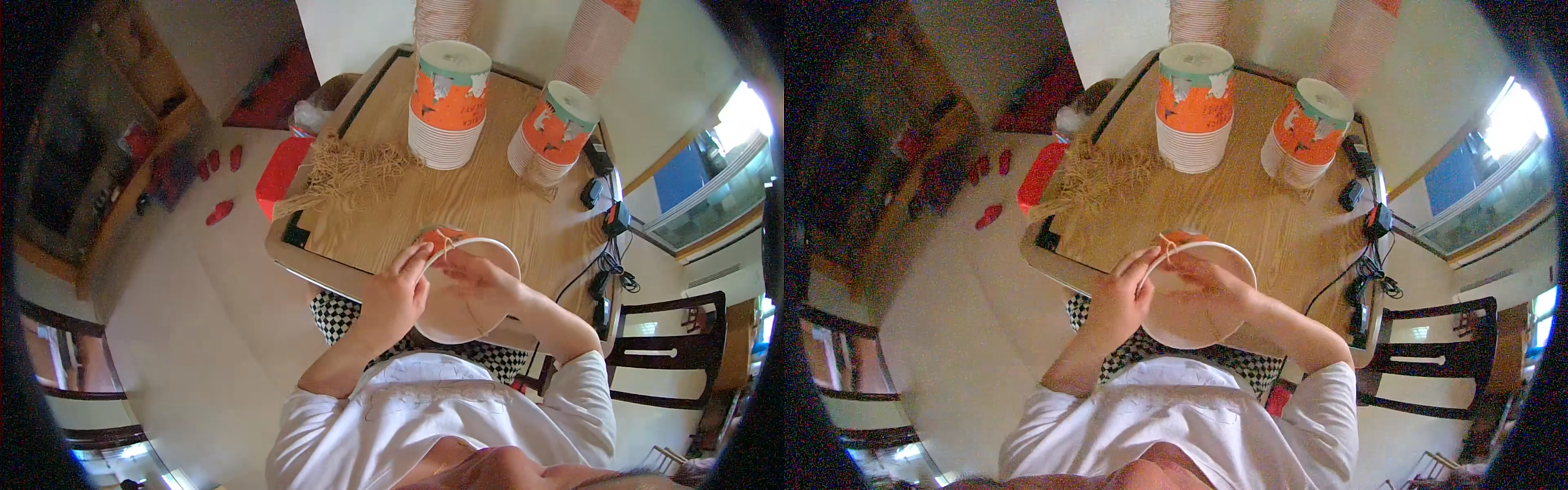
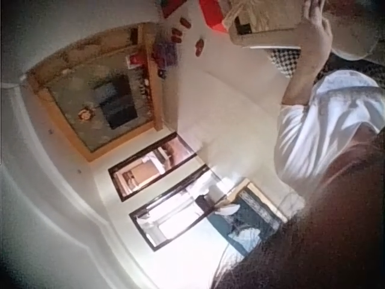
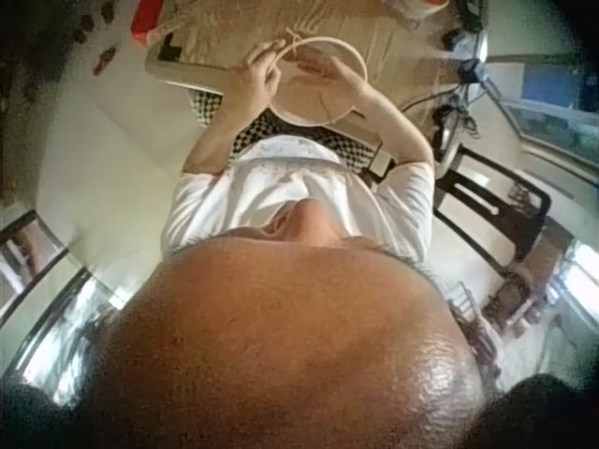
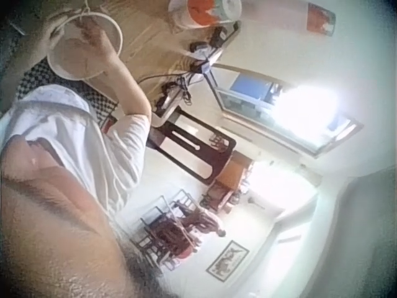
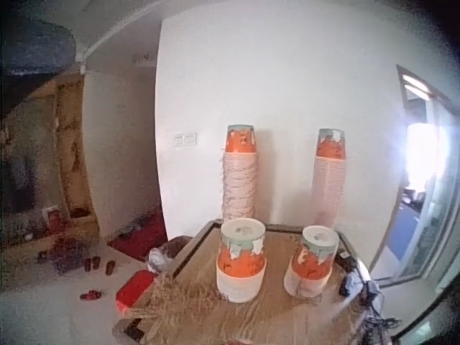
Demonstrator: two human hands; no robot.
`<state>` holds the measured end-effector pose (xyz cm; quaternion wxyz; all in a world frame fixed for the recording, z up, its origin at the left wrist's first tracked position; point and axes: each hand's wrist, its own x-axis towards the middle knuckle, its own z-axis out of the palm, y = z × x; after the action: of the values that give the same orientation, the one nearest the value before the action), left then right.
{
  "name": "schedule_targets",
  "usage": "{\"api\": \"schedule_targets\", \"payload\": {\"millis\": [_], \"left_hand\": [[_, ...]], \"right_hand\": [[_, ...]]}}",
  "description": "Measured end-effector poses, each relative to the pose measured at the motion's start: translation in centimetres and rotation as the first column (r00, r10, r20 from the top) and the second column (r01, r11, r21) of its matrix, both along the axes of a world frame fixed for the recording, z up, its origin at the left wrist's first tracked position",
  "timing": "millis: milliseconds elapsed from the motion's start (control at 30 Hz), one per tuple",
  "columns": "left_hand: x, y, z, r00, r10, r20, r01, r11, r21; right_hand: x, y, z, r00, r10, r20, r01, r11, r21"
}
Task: The person is threading thin twine or rubber bands onto paper cups, likely for a packaging or decorative purpose.
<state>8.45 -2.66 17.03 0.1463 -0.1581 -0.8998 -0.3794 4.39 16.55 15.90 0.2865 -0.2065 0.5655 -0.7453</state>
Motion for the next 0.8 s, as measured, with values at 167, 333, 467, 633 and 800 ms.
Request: {"api": "schedule_targets", "payload": {"millis": [167, 333, 467, 633, 800], "left_hand": [[0.2, -1.4, -0.3, 0.987, 0.111, -0.120, -0.128, 0.981, -0.147], [0.6, -1.7, 0.8, 0.978, -0.036, -0.208, 0.022, 0.997, -0.067], [0.7, -1.1, 1.2, 0.951, -0.161, -0.266, 0.124, 0.981, -0.150], [0.9, -1.2, 1.5, 0.882, -0.318, -0.347, 0.226, 0.933, -0.281], [1.1, -1.3, 1.2, 0.888, -0.264, -0.376, 0.192, 0.957, -0.219]], "right_hand": [[1.1, 2.8, 5.6, 0.980, -0.014, 0.198, 0.006, 0.999, 0.039], [-1.4, 6.7, 5.9, 0.951, -0.301, -0.065, 0.308, 0.936, 0.169], [-1.1, 5.0, 6.5, 0.973, -0.074, -0.219, 0.137, 0.948, 0.287], [-4.2, 3.8, 6.3, 0.940, -0.043, -0.339, 0.159, 0.933, 0.323], [-3.4, 3.3, 6.1, 0.831, -0.022, -0.556, 0.312, 0.846, 0.432]]}}
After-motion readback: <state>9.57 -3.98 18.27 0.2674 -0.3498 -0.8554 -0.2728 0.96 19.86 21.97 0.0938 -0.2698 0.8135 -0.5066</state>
